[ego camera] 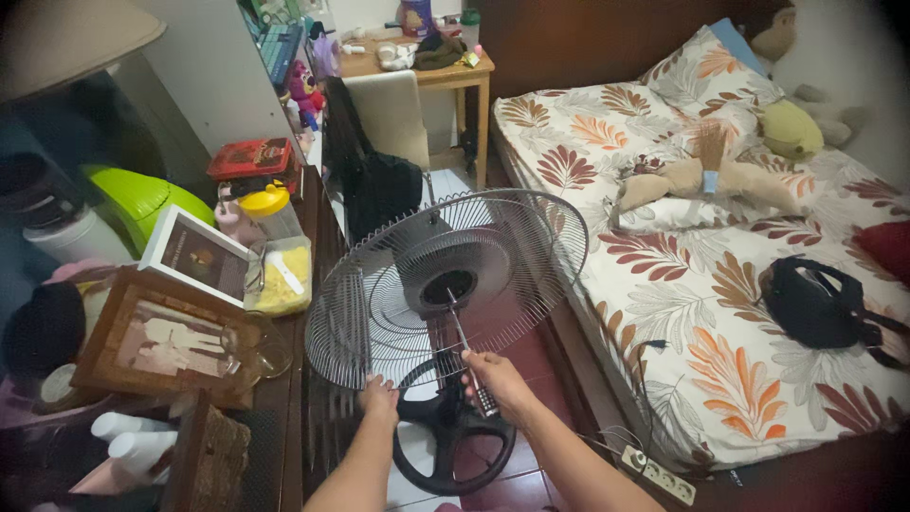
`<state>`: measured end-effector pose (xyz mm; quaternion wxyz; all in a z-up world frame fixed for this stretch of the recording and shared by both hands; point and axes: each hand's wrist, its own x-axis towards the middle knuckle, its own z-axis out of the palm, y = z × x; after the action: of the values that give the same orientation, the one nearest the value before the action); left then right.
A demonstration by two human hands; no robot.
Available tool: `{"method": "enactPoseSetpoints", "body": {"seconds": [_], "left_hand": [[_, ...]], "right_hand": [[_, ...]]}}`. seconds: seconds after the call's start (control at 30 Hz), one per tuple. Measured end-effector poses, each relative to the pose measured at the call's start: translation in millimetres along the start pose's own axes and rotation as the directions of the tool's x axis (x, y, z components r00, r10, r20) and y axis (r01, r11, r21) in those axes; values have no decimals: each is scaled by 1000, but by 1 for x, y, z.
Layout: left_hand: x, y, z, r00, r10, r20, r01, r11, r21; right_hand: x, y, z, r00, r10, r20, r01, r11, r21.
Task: The person uses a screwdriver to tighten a screw on the central hub of a standing fan. They repeatedly adjust their grip and reposition the tool while working on the fan's motor housing.
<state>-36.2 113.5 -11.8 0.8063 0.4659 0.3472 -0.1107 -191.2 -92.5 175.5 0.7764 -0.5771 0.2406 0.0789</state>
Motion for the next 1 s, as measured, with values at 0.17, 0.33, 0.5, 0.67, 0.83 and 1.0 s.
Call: {"method": "enactPoseSetpoints", "body": {"seconds": [0.17,0.33,0.5,0.67,0.83,1.0], "left_hand": [[0,1,-3,999,13,47,-13,1000,-14],[-2,-3,-1,1000,5,4,-5,1000,-21],[0,0,-3,999,24,29,-23,1000,-10],[1,0,-5,1000,0,16,0,1000,-18],[-1,0,-3,999,-17,49,18,1000,-16],[-2,1,0,1000,-2,18,2,1000,-13]], "right_hand": [[-9,-16,-4,1000,10,-6,-11,991,-133],[-3,-11,-11,999,-48,-8,47,994,-99],[19,11,-14,986,-143,-86,124,972,-199],[39,25,-26,899,-431,-75,346,806,-480],[32,18,-22,959,-268,-92,208,886,-415],[13,-3,-9,997,-62,-46,52,982,-182]]}}
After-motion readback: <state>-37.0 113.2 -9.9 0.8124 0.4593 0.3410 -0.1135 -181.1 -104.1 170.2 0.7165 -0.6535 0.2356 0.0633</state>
